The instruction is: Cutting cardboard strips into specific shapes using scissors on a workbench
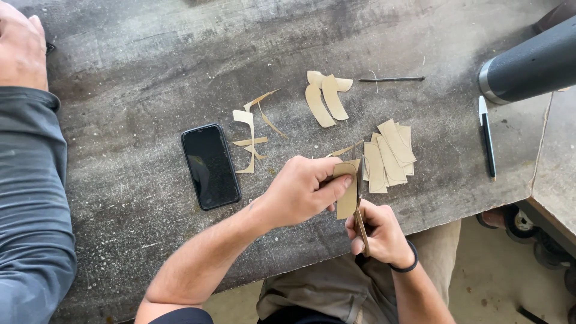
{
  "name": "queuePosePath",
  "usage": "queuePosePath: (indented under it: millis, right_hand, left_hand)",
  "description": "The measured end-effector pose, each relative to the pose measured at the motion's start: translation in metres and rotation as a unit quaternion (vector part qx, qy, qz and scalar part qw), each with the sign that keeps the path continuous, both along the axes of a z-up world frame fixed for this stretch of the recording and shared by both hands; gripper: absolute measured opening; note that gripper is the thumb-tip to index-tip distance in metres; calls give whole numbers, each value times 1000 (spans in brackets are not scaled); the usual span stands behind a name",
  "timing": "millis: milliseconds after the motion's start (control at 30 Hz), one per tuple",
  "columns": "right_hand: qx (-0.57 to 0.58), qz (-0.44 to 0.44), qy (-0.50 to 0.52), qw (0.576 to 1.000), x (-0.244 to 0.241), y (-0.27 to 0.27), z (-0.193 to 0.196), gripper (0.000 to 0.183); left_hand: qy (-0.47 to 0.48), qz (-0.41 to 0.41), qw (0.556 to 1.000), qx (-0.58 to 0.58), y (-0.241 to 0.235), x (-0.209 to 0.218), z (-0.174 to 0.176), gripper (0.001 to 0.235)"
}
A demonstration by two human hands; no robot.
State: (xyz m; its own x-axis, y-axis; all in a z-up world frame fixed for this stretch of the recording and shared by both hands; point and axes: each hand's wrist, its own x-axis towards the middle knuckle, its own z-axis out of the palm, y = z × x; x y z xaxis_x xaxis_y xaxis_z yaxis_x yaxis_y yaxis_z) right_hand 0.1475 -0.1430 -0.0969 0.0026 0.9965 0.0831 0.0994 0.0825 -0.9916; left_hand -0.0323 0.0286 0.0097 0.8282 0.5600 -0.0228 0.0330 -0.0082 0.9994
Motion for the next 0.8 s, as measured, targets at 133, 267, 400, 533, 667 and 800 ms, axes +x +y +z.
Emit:
queuePosePath:
  millis: [133, 267, 400, 533, 667, 800]
  right_hand:
    - [-2, 3, 3, 1000, 1, -2, -2, 60]
    - [0, 9, 3, 1000, 1, 2, 3, 57]
    - [0, 10, -1, 1000, -1, 3, 7, 56]
    - [-1, 15, 3, 1000, -1, 3, 6, 55]
    - [0, 15, -2, 1000, 0, 1, 1, 53]
    - [-1, 20, -11, 1000, 0, 1, 6, 54]
  left_hand:
    - [8, -5, 1000, -15, 3, -2, -1, 13]
    - [11, -22, 1000, -19, 7, -5, -2, 13]
    - [24, -51, 997, -45, 11, -9, -10, 16]
    - [24, -55, 997, -52, 14, -8, -10, 18]
    - [24, -66, 996, -62, 16, -9, -8, 19]
    - [32, -71, 994, -71, 20, -11, 6, 16]
